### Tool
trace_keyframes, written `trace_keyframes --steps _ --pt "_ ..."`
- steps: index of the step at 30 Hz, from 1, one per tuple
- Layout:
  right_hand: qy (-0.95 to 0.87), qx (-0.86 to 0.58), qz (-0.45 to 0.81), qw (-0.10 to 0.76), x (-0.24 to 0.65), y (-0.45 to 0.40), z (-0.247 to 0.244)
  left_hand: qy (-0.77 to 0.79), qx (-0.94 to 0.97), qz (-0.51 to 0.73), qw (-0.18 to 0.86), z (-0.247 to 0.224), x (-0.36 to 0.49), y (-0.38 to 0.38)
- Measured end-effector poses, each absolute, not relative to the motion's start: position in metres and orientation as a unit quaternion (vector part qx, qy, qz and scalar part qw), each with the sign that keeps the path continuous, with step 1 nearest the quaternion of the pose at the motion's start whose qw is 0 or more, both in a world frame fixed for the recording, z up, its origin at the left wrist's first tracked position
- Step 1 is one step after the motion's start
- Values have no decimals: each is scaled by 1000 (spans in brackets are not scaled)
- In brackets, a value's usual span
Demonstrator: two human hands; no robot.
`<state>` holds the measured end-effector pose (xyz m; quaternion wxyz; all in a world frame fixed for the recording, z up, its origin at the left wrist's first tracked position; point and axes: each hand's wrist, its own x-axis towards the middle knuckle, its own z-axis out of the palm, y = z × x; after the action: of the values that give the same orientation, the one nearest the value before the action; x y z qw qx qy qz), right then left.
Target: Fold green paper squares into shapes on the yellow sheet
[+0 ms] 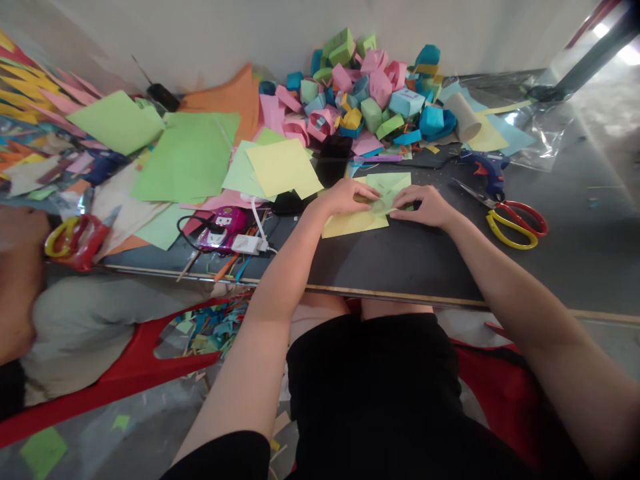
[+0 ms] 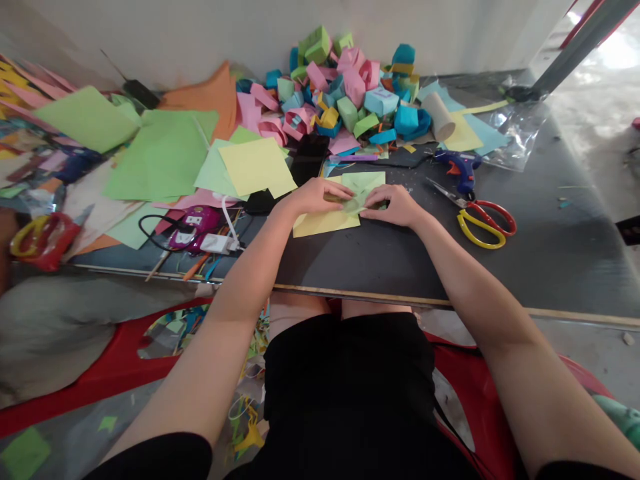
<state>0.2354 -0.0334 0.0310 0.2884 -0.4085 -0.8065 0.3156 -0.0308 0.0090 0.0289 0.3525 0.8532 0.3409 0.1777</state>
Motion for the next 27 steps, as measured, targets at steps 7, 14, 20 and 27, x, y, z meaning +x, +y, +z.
trace_keyframes --steps 7,14,20,27 --pt "-775 -474 276 315 234 -28 24 341 849 179 361 29 -31 11" --pt "-752 -555 204 293 228 -25 21 363 826 205 379 23 -28 10" --pt "-748 -568 187 288 224 -26 21 384 816 245 355 17 -17 6" --pt "-736 -581 184 294 221 -23 10 357 847 218 329 20 -19 6"
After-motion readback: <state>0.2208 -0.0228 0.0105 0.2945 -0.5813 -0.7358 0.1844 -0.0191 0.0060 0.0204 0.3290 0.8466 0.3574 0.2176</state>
